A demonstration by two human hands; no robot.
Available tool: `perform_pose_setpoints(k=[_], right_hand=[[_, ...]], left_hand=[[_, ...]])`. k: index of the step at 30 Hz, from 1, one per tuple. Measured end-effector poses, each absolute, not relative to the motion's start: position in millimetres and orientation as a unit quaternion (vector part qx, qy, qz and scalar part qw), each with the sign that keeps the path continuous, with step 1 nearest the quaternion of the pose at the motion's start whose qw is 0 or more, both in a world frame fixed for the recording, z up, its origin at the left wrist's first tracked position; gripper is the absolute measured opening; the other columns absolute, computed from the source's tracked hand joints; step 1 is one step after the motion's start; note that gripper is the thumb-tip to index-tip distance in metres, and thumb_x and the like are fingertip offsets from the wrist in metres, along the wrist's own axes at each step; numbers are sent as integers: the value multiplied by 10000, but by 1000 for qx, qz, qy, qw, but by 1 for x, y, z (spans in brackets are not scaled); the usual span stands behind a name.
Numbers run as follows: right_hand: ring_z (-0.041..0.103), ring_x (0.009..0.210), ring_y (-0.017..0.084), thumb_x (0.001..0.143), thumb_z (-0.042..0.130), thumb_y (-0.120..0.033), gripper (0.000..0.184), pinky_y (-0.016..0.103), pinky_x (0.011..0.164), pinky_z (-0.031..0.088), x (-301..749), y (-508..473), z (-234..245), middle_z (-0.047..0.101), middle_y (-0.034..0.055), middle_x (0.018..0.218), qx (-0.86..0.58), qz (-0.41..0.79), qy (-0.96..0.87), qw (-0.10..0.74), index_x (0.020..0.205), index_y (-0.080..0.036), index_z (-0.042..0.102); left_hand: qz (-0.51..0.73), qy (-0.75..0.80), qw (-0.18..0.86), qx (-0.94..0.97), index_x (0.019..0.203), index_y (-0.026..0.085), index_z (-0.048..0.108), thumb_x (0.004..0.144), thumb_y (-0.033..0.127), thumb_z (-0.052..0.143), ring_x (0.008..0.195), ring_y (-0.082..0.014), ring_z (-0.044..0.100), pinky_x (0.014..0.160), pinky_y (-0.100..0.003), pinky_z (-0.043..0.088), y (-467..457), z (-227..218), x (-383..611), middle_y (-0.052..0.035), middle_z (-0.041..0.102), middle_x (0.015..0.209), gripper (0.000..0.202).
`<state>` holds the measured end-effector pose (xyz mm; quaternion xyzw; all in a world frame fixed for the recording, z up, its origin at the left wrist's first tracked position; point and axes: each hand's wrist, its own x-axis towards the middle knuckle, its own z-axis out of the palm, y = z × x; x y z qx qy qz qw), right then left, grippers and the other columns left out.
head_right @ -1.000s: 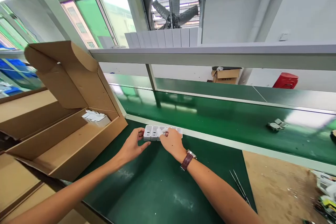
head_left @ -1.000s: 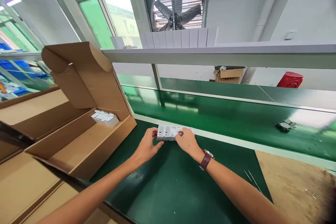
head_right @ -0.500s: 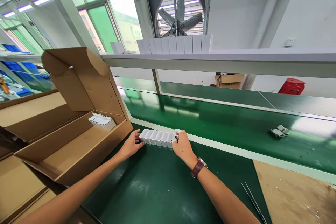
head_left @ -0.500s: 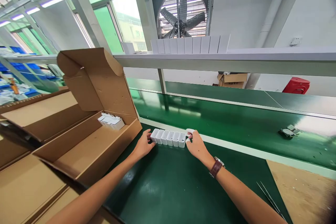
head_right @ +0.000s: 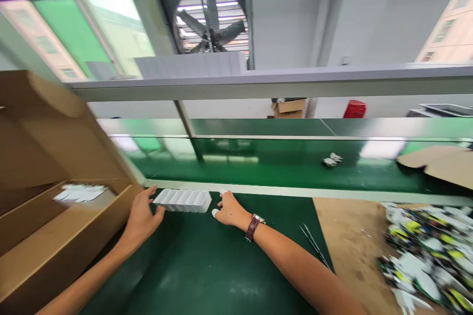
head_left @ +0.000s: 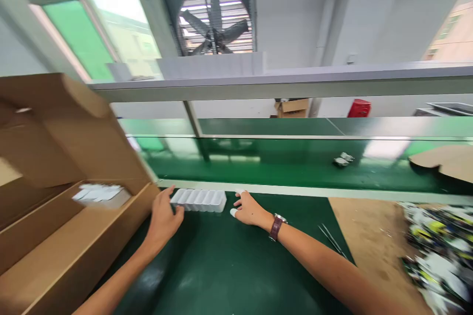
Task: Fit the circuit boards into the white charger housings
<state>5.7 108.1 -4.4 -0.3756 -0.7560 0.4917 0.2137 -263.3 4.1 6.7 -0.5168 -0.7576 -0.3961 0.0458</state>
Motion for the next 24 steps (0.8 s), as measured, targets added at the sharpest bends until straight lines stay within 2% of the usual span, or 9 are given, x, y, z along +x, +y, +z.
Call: perform_pose_setpoints(k=[1, 4, 7, 10, 14, 18, 21, 24], right_hand=[[679, 916, 230, 708, 719, -162, 650, 368, 810, 590, 18, 114, -2, 603, 160, 1270, -388, 481, -755, 219, 1338, -140, 559], [683, 930, 226, 715, 743, -193, 688, 374, 870, 581, 59, 136, 6, 601, 149, 1298, -431, 442, -752, 232, 1378, -159, 564], [679, 995, 234, 730, 718, -186, 711, 356, 870, 577, 103, 159, 10, 584, 153, 1327, -478, 398, -746, 239, 1417, -152, 542], [652, 1098, 251, 753, 694, -183, 709, 355, 900, 564, 153, 178, 10, 541, 176, 1374, -526, 347, -736, 247, 1436, -127, 514], [606, 1192, 263, 805, 687, -222, 657, 393, 1027, 501, 231, 201, 8, 513, 186, 1402, -596, 273, -709, 261, 1429, -123, 506], [536, 1302, 298, 841, 683, -226, 601, 423, 1122, 417, 298, 230, 4, 518, 209, 1399, -669, 202, -667, 258, 1402, -91, 515], [506, 1346, 328, 867, 700, -255, 574, 436, 1134, 405, 318, 257, -1, 518, 232, 1409, -713, 166, -640, 234, 1380, -60, 531], [506, 1348, 352, 882, 743, -337, 563, 474, 1114, 434, 310, 287, -6, 511, 221, 1443, -742, 137, -622, 208, 1353, -84, 568]], left_hand=[[-406, -733, 54, -544, 1355, 142, 517, 811, 280, 604, 1301, -387, 579, 1097, -577, 507, 3, 11, -248, -199, 579, 1384, 568], [-422, -589, 86, -684, 1364, 223, 534, 916, 331, 587, 1082, -294, 695, 985, -488, 603, 12, 12, -191, -130, 624, 1329, 464], [-382, -438, 44, -812, 1380, 286, 537, 980, 274, 550, 1120, -250, 709, 984, -398, 614, 33, -1, -121, -88, 655, 1329, 401], [-329, -357, -21, -874, 1335, 272, 580, 1010, 281, 514, 1132, -231, 720, 957, -335, 622, 61, -21, -52, -91, 671, 1313, 332], [-289, -372, -74, -879, 1170, 227, 647, 1035, 325, 443, 986, -224, 747, 766, -302, 637, 101, -42, 17, -102, 691, 1171, 264], [-251, -417, -65, -871, 1001, 209, 633, 1028, 255, 392, 769, -191, 719, 594, -273, 557, 128, -50, 54, -75, 672, 1028, 247], [-249, -420, -75, -869, 960, 215, 612, 1028, 230, 379, 676, -153, 679, 567, -247, 508, 134, -52, 61, -52, 657, 995, 243], [-262, -413, -86, -868, 968, 220, 613, 1030, 233, 372, 642, -138, 655, 560, -241, 497, 134, -53, 59, -47, 653, 996, 248]])
